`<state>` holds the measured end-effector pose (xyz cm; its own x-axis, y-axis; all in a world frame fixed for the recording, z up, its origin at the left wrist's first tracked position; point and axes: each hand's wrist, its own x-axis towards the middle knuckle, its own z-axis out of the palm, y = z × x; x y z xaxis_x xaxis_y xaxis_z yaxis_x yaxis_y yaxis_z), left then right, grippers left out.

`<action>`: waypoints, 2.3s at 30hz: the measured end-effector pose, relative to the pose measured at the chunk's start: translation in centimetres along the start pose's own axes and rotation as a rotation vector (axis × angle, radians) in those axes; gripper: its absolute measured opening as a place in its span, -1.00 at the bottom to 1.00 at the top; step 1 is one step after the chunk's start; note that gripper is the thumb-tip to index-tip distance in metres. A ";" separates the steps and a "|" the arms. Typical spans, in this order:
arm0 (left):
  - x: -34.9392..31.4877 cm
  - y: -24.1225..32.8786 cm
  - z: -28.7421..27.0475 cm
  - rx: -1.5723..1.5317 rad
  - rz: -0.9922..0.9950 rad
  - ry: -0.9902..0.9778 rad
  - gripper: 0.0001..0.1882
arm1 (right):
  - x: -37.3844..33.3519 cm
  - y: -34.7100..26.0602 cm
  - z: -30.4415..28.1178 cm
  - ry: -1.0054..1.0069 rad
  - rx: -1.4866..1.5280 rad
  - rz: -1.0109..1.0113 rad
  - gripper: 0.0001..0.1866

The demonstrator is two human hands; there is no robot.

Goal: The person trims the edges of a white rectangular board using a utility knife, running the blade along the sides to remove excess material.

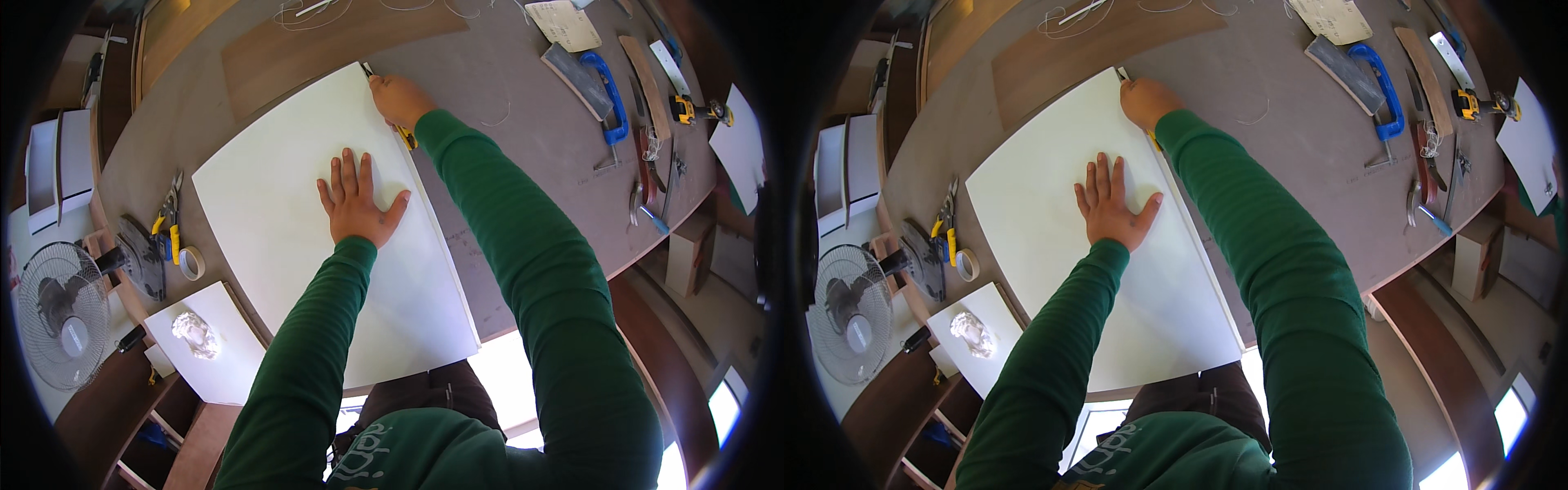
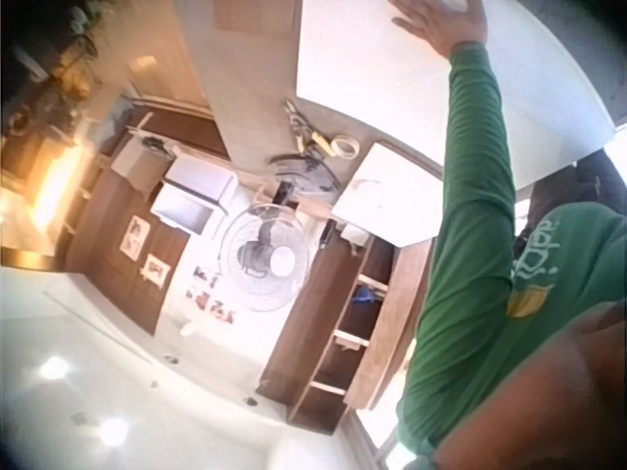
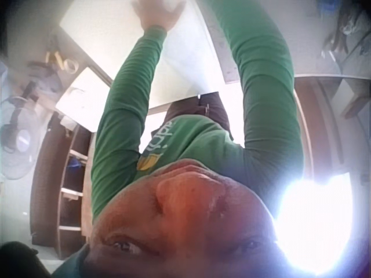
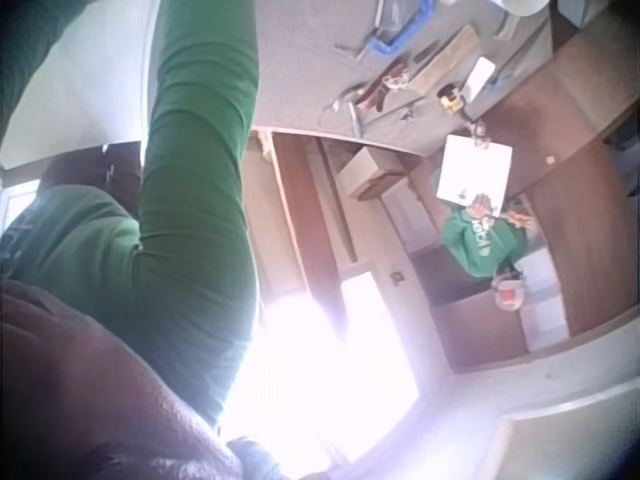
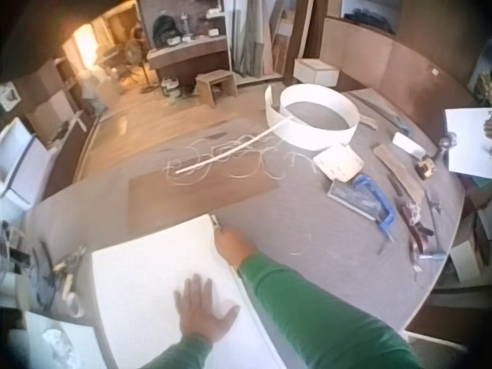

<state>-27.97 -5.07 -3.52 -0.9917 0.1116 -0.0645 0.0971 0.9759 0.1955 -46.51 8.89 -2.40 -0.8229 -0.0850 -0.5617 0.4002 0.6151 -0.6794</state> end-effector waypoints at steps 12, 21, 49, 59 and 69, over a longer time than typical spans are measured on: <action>0.1 -0.2 0.3 -0.010 0.035 0.043 -0.03 | 1.9 -1.1 -1.3 -0.106 -0.159 -0.077 -0.50; -0.1 0.1 -0.2 0.009 0.002 -0.009 -0.03 | -5.7 0.9 -0.7 -0.156 -0.330 -0.141 -0.66; -0.5 0.2 -0.3 0.060 -0.002 0.033 -0.06 | -37.8 17.1 1.2 -0.184 -0.115 0.168 -0.55; -0.4 0.5 -0.8 0.034 -0.033 -0.032 -0.03 | -16.5 7.5 0.8 0.151 0.399 -0.296 -0.49; -0.2 0.0 -0.2 0.017 -0.014 0.017 -0.04 | -4.6 0.1 -0.2 -0.020 0.166 0.014 -0.39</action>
<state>-27.75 -5.13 -3.27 -0.9942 0.0952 -0.0506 0.0848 0.9804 0.1777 -42.77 9.43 0.23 -0.8090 -0.0940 -0.5803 0.4743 0.4788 -0.7388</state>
